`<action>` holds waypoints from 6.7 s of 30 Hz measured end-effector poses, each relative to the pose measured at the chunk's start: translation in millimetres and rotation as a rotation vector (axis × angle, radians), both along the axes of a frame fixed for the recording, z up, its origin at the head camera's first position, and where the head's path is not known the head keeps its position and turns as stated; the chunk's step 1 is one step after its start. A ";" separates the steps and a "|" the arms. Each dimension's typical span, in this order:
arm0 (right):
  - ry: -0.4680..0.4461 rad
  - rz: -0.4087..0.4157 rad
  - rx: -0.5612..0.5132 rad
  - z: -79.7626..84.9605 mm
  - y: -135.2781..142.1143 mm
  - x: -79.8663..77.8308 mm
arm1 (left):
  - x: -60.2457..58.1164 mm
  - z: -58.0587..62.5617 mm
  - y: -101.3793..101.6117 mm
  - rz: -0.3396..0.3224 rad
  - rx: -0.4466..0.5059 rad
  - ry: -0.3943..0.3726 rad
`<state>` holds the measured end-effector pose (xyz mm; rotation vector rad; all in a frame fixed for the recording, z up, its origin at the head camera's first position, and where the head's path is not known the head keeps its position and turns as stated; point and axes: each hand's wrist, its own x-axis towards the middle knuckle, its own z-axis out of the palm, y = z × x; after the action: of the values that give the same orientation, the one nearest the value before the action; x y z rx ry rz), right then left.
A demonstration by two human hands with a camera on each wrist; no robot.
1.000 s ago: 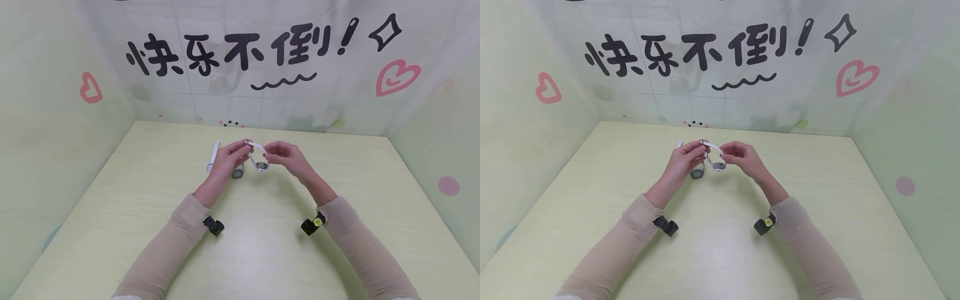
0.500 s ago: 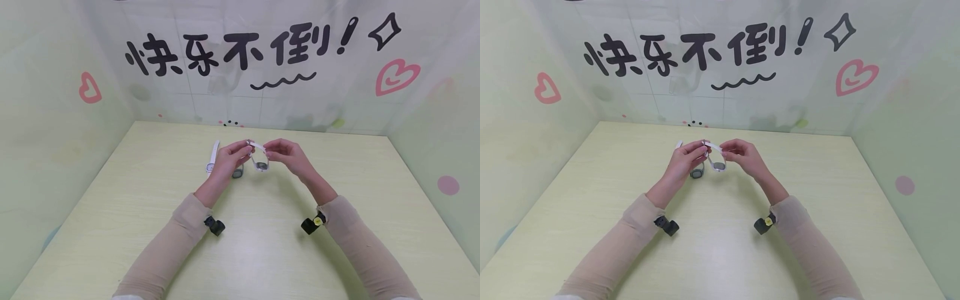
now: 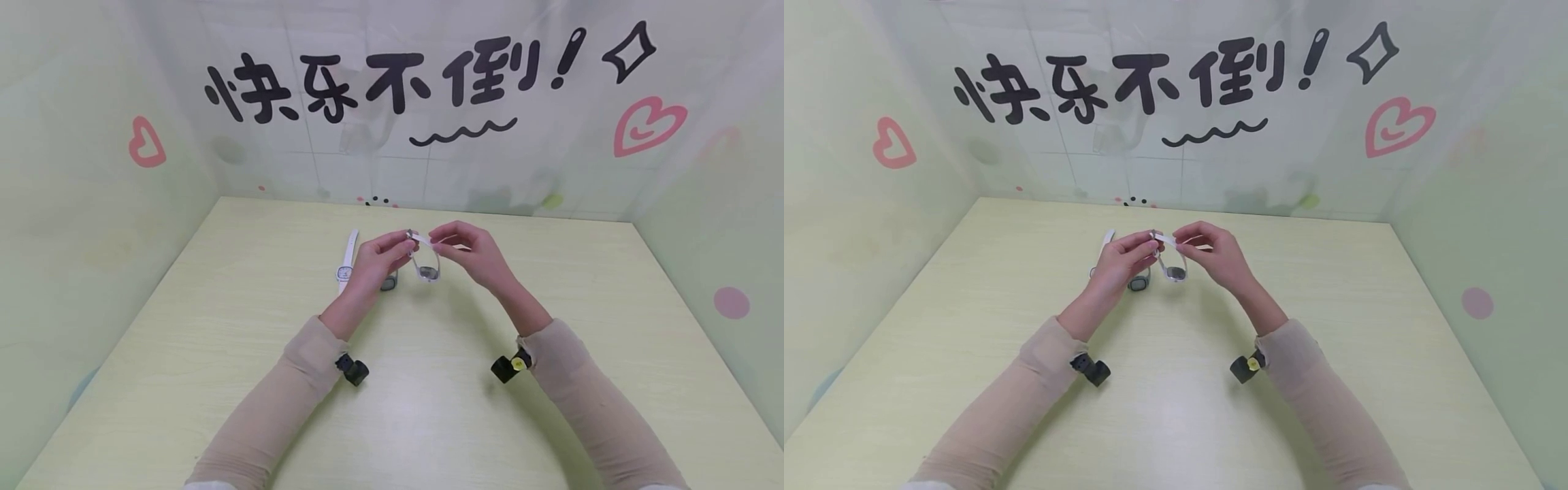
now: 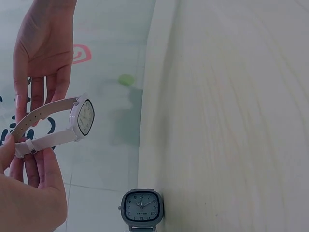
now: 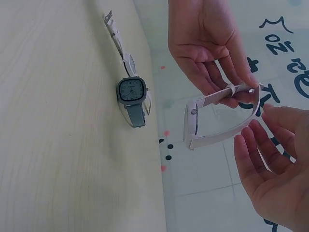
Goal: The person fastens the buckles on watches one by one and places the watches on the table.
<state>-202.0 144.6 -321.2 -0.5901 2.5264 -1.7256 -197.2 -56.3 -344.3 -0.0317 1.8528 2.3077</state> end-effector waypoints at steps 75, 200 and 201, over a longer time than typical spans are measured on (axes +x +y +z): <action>0.231 -0.255 0.461 6.4 -33.8 18.0 | 11.2 -1.4 24.7 0.060 -0.656 0.423; -0.101 -0.136 -0.120 -9.7 -11.0 13.8 | 3.4 -8.2 8.0 -0.110 -0.410 0.161; -0.102 -0.137 -0.121 -9.7 -11.1 13.9 | 3.2 -8.7 7.9 -0.111 -0.412 0.161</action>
<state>-188.2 133.5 -330.9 -0.3307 2.4595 -1.9108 -194.1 -48.4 -352.9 0.2011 2.3151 1.8707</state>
